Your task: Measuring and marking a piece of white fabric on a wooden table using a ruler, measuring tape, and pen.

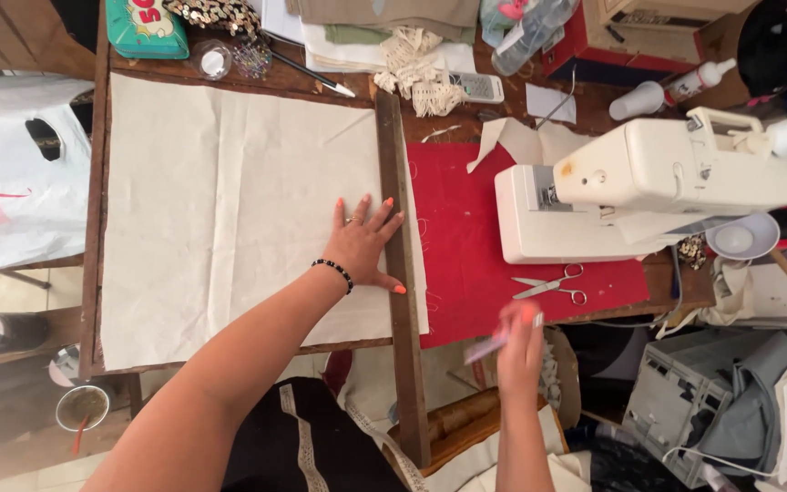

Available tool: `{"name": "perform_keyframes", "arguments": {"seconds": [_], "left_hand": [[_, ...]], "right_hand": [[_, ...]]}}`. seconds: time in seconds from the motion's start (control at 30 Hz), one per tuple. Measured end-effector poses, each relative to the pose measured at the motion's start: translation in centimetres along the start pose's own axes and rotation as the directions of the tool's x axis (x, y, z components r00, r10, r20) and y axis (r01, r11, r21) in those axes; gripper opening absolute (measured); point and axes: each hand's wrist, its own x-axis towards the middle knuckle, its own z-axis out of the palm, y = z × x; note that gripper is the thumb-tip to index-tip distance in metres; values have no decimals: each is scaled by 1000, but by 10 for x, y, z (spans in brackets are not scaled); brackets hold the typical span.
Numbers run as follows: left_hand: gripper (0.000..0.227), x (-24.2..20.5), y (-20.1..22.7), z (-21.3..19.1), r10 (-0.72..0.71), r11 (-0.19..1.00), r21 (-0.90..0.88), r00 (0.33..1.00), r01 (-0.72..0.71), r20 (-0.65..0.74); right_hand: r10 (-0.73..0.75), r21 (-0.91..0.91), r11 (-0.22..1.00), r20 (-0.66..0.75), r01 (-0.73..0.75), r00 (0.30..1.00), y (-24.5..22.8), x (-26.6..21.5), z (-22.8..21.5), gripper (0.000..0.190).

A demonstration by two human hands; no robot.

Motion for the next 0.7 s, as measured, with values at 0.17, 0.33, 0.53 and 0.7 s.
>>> {"name": "perform_keyframes", "arguments": {"seconds": [0.17, 0.33, 0.53, 0.7], "left_hand": [[129, -2, 0, -3, -10, 1000, -12, 1000, 10, -11], [128, -6, 2, -11, -29, 1000, -2, 1000, 29, 8], [127, -8, 1, -17, -24, 1000, -4, 999, 24, 47], [125, -5, 1, -10, -27, 999, 23, 999, 26, 34]], "right_hand": [[-43, 256, 965, -82, 62, 996, -50, 91, 72, 33], [-120, 206, 971, -9, 119, 993, -67, 164, 130, 27], [-64, 87, 995, 158, 51, 985, -65, 203, 170, 33], [-77, 39, 997, 185, 71, 980, -41, 221, 184, 27]]}}
